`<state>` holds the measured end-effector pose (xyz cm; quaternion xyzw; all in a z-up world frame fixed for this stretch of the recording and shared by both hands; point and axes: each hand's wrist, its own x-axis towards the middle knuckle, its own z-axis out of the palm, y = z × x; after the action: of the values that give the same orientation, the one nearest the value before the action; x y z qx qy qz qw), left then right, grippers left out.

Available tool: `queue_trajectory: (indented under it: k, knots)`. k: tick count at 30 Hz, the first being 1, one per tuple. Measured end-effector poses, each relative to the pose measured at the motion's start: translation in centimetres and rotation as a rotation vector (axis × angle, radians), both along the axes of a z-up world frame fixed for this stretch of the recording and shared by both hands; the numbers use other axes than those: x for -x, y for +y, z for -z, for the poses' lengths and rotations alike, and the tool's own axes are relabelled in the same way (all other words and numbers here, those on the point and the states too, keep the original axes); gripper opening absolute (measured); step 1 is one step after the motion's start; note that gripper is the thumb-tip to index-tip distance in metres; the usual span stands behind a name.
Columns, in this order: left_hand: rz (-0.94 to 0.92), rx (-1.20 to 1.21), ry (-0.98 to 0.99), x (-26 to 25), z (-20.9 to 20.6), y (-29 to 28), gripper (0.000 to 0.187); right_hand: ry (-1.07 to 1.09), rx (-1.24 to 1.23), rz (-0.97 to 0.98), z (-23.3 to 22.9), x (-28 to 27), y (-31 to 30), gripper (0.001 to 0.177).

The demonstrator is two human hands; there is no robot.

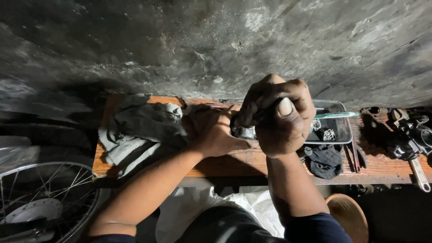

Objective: The person uses a screwdriver to tighten screws on a small mechanical component held in their left hand. They rotate the component to access different sides and continue adjusting the screws throughout the video.

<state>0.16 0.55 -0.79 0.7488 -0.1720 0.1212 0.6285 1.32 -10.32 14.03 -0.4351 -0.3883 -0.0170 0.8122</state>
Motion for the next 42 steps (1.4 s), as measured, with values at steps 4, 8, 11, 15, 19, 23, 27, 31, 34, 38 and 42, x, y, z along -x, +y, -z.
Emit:
queue_trajectory:
  k: [4, 8, 11, 15, 19, 23, 27, 31, 34, 38, 42]
  knots:
    - [0.059, 0.113, 0.153, 0.4, -0.8, -0.1, 0.072, -0.047, 0.013, 0.061, 0.4, 0.1, 0.3, 0.018]
    - [0.058, 0.1, -0.11, -0.2, 1.9, -0.6, 0.073, -0.05, 0.049, 0.107, 0.5, 0.4, 0.4, 0.015]
    - [0.056, 0.142, 0.025, -0.5, 4.1, -1.2, 0.094, -0.031, 0.041, 0.069, 0.5, 0.2, 0.2, 0.017]
    - [-0.003, 0.046, 0.119, 0.2, 3.1, -1.0, 0.096, -0.02, 0.023, 0.027, 0.5, 0.4, 0.0, 0.019]
    - [-0.014, 0.0, 0.189, 0.3, 0.1, -0.7, 0.099, -0.05, 0.045, 0.069, 0.6, 0.0, 0.5, 0.018]
    - [-0.064, 0.044, 0.27, 0.3, -3.6, -1.0, 0.048, -0.191, -0.044, -0.132, -0.2, -1.1, 1.3, 0.038]
    - [0.079, 0.241, 0.08, -0.1, 0.3, -1.6, 0.032, -0.203, 0.02, -0.307, -0.7, -2.3, 0.2, 0.036]
    - [-0.08, 0.125, 0.549, 1.1, -5.5, -2.4, 0.069, -0.161, 0.05, -0.463, -0.7, -2.7, -0.7, 0.027]
    - [-0.123, -0.069, 0.602, 0.2, -0.5, -3.1, 0.079, -0.112, 0.077, -0.612, -0.7, -1.9, -0.3, 0.018]
    - [-0.276, 0.208, 0.306, 1.5, -4.4, -3.3, 0.043, -0.265, 0.076, -0.178, -0.5, -0.9, 0.9, 0.04]
    - [-0.359, 0.061, 0.319, 1.7, -4.5, -4.4, 0.041, -0.067, -0.019, -0.312, 0.3, -1.7, -0.9, 0.02]
